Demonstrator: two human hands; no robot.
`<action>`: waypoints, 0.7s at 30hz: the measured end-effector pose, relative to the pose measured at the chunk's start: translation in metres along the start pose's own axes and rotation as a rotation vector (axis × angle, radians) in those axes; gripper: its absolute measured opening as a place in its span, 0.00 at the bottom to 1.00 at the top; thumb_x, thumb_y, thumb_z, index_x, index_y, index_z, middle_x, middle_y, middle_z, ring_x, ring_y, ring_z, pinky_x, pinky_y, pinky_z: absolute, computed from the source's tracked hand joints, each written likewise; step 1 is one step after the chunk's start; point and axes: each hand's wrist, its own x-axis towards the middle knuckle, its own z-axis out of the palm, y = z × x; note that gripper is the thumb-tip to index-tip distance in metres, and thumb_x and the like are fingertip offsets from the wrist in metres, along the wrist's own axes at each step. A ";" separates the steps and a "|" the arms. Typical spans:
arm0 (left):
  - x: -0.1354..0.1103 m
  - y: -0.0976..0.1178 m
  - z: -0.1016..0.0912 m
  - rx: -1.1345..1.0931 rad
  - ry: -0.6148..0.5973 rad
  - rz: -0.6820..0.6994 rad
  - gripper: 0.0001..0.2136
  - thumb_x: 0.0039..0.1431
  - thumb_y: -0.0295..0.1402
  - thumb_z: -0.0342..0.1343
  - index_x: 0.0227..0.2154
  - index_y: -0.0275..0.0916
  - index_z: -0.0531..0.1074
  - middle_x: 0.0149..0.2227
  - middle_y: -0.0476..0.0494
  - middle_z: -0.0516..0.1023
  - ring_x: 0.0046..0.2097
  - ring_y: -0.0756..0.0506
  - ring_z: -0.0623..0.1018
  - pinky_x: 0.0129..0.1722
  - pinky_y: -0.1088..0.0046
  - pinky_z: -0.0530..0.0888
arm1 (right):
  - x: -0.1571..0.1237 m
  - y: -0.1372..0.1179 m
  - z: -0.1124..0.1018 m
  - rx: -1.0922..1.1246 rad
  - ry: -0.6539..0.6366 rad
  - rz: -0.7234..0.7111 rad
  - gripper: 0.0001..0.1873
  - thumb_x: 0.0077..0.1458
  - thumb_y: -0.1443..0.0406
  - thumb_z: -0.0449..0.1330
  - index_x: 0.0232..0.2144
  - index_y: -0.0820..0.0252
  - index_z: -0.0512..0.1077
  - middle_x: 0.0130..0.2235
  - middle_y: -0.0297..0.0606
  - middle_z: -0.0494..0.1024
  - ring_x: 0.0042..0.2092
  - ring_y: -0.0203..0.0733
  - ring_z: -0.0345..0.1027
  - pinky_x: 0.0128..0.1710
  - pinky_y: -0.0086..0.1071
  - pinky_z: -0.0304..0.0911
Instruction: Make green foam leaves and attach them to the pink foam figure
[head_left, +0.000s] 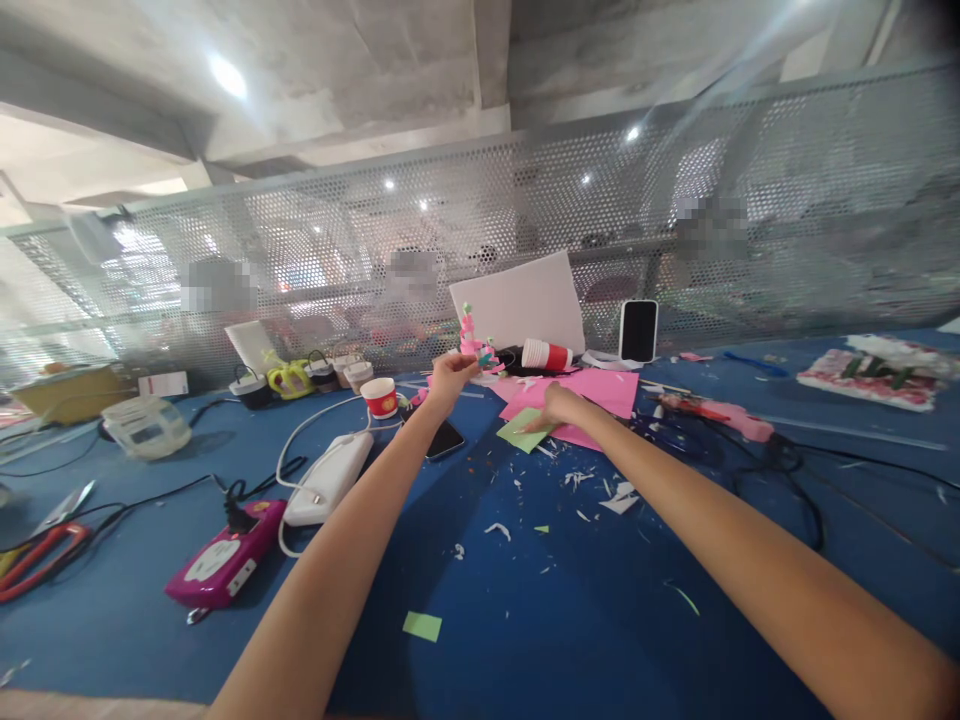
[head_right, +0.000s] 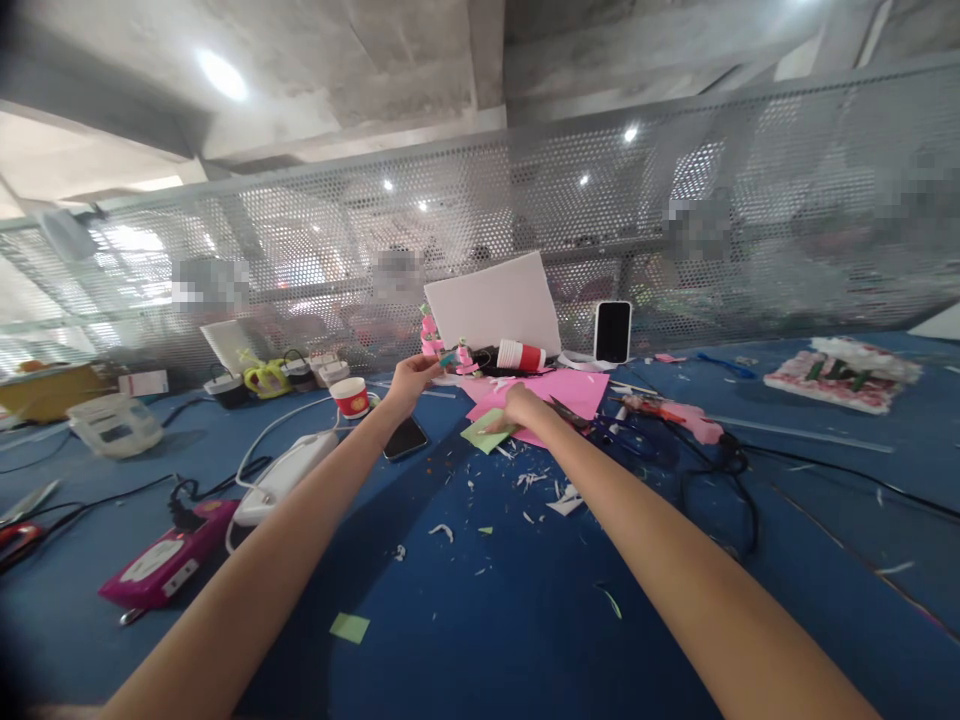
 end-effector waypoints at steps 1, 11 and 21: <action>0.000 0.000 0.000 -0.019 0.003 -0.015 0.19 0.31 0.41 0.70 0.27 0.35 0.77 0.24 0.48 0.77 0.26 0.51 0.73 0.27 0.76 0.66 | -0.002 -0.002 0.001 -0.025 0.016 -0.004 0.27 0.22 0.66 0.75 0.23 0.56 0.63 0.37 0.48 0.74 0.59 0.69 0.53 0.54 0.64 0.52; -0.003 0.000 0.011 -0.134 0.013 -0.024 0.18 0.30 0.40 0.71 0.25 0.36 0.76 0.25 0.48 0.78 0.27 0.51 0.74 0.27 0.76 0.68 | -0.041 -0.043 0.025 0.417 -0.410 -0.158 0.20 0.43 0.72 0.69 0.41 0.62 0.72 0.43 0.41 0.77 0.42 0.38 0.73 0.43 0.32 0.71; -0.003 -0.007 0.016 -0.136 -0.003 -0.062 0.14 0.30 0.34 0.72 0.22 0.35 0.77 0.21 0.48 0.75 0.23 0.52 0.71 0.24 0.76 0.67 | -0.046 -0.051 0.038 0.579 -0.209 -0.110 0.14 0.45 0.80 0.65 0.35 0.66 0.72 0.28 0.32 0.78 0.29 0.31 0.73 0.31 0.22 0.71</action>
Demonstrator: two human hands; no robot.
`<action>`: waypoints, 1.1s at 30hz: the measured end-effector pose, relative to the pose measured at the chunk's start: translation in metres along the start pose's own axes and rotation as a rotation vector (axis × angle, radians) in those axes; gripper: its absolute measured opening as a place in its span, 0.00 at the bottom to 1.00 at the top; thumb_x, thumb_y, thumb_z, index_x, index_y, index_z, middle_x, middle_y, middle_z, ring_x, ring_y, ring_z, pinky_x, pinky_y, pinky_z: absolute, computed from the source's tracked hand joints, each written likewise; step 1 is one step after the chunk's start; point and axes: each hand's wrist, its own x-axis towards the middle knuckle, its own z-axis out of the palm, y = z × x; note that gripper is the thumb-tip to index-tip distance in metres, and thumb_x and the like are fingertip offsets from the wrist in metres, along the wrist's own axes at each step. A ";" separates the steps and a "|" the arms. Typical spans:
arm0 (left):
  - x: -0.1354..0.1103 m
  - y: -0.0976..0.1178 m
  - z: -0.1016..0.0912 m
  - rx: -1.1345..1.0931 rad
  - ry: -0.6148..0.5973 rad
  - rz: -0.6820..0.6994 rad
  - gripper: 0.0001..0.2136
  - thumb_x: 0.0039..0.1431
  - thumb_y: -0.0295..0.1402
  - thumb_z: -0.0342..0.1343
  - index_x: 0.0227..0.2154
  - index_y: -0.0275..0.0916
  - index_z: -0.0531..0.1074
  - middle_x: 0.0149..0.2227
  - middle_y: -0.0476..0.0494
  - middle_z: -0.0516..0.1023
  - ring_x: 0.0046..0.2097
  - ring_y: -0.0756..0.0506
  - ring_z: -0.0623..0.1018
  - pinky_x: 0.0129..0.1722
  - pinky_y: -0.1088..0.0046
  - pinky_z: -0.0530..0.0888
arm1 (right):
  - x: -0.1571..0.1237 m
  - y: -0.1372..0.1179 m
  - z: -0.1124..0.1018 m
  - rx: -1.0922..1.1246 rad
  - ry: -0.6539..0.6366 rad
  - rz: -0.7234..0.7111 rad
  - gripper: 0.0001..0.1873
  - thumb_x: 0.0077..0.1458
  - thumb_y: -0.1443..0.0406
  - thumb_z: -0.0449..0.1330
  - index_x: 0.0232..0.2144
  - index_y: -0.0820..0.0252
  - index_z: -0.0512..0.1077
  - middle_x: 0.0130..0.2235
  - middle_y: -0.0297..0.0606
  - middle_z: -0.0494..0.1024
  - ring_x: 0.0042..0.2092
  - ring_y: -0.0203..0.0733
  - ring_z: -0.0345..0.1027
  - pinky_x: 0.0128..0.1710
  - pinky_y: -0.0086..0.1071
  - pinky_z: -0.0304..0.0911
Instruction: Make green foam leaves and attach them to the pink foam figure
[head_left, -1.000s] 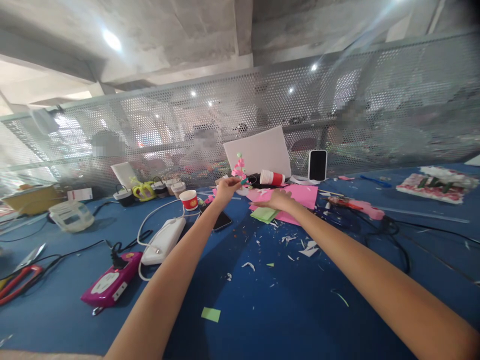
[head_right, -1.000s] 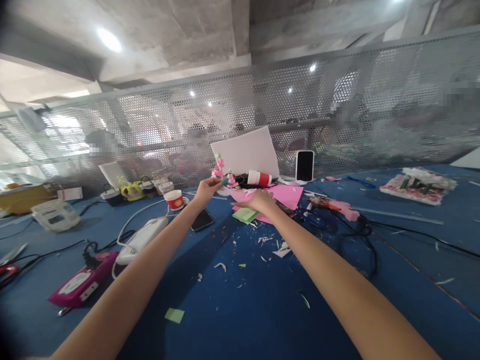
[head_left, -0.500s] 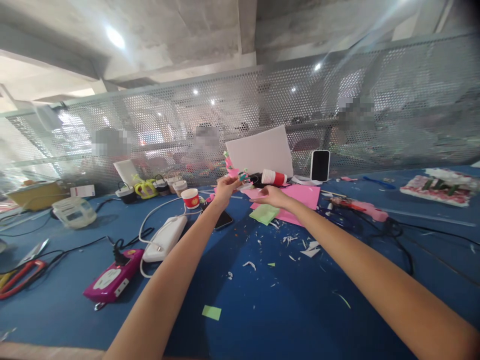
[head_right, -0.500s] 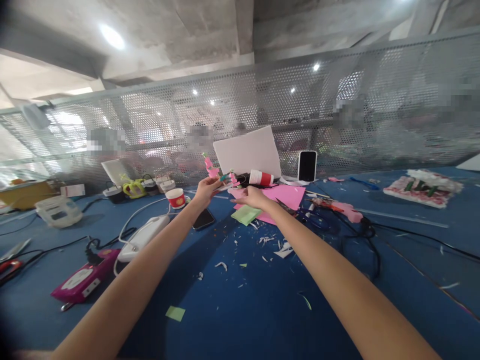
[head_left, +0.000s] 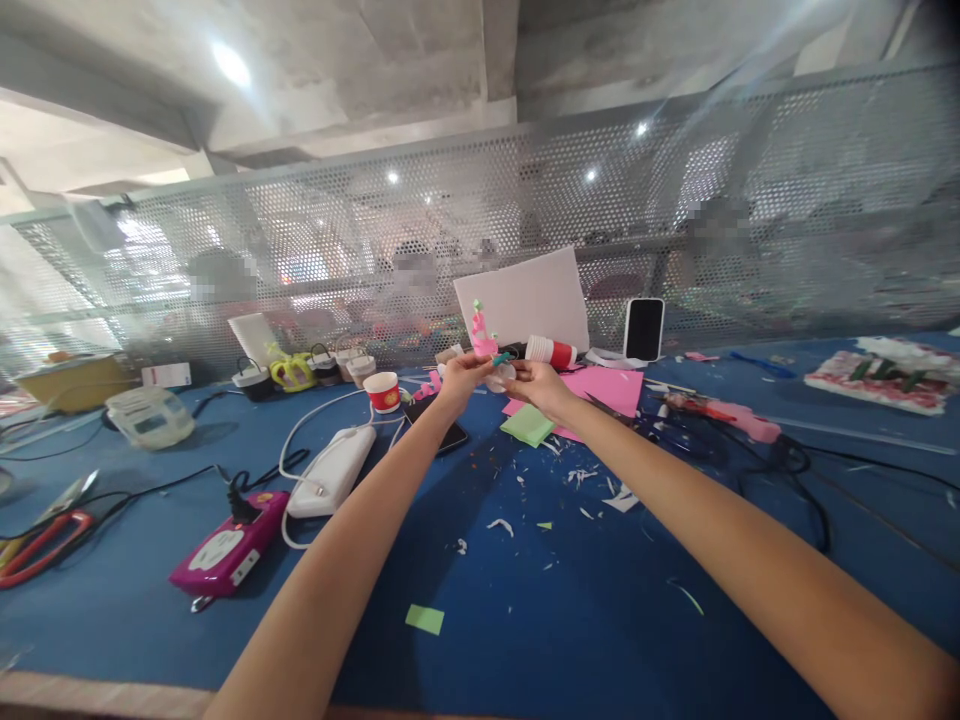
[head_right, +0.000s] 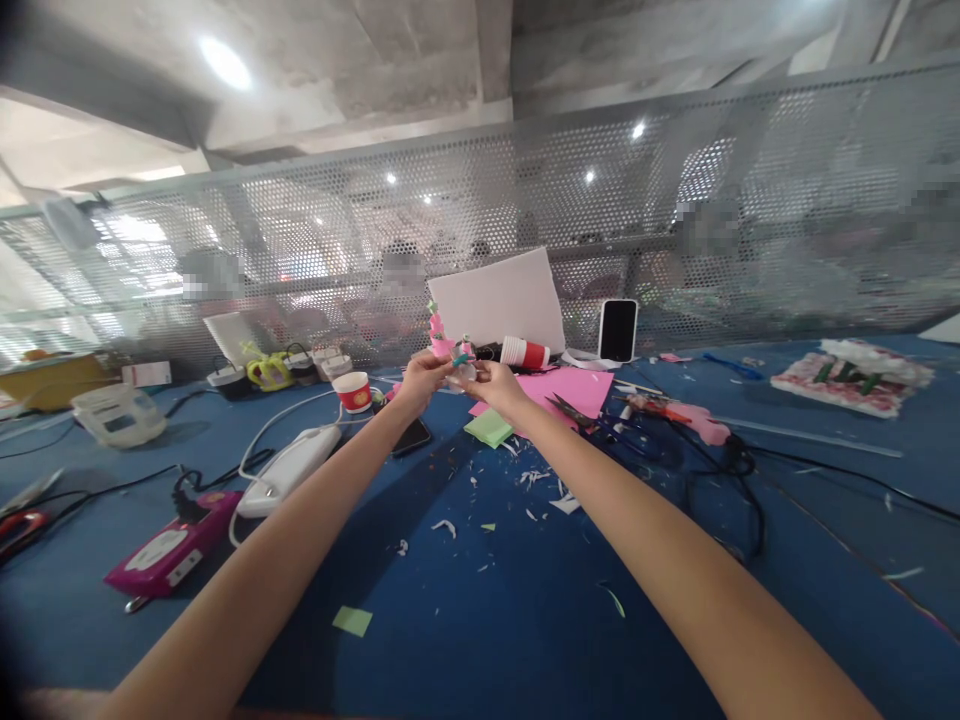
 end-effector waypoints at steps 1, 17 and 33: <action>0.000 0.000 0.000 -0.009 0.011 -0.006 0.14 0.29 0.34 0.72 0.22 0.35 0.77 0.20 0.49 0.75 0.22 0.53 0.71 0.24 0.76 0.67 | -0.001 -0.002 0.001 0.045 0.000 0.041 0.14 0.46 0.80 0.63 0.36 0.66 0.71 0.28 0.33 0.78 0.29 0.32 0.74 0.32 0.23 0.71; -0.002 0.002 0.002 -0.103 -0.072 0.052 0.15 0.27 0.32 0.73 0.21 0.34 0.76 0.23 0.47 0.78 0.25 0.51 0.74 0.29 0.74 0.72 | -0.013 -0.032 0.010 0.483 0.124 0.332 0.31 0.62 0.50 0.45 0.44 0.77 0.69 0.25 0.48 0.75 0.31 0.47 0.73 0.36 0.39 0.72; -0.003 0.001 0.002 -0.062 -0.054 0.039 0.14 0.31 0.32 0.72 0.23 0.34 0.76 0.24 0.48 0.78 0.25 0.51 0.74 0.29 0.74 0.72 | -0.010 -0.032 0.004 0.506 0.068 0.334 0.34 0.62 0.48 0.44 0.47 0.77 0.66 0.28 0.49 0.75 0.32 0.47 0.73 0.35 0.41 0.72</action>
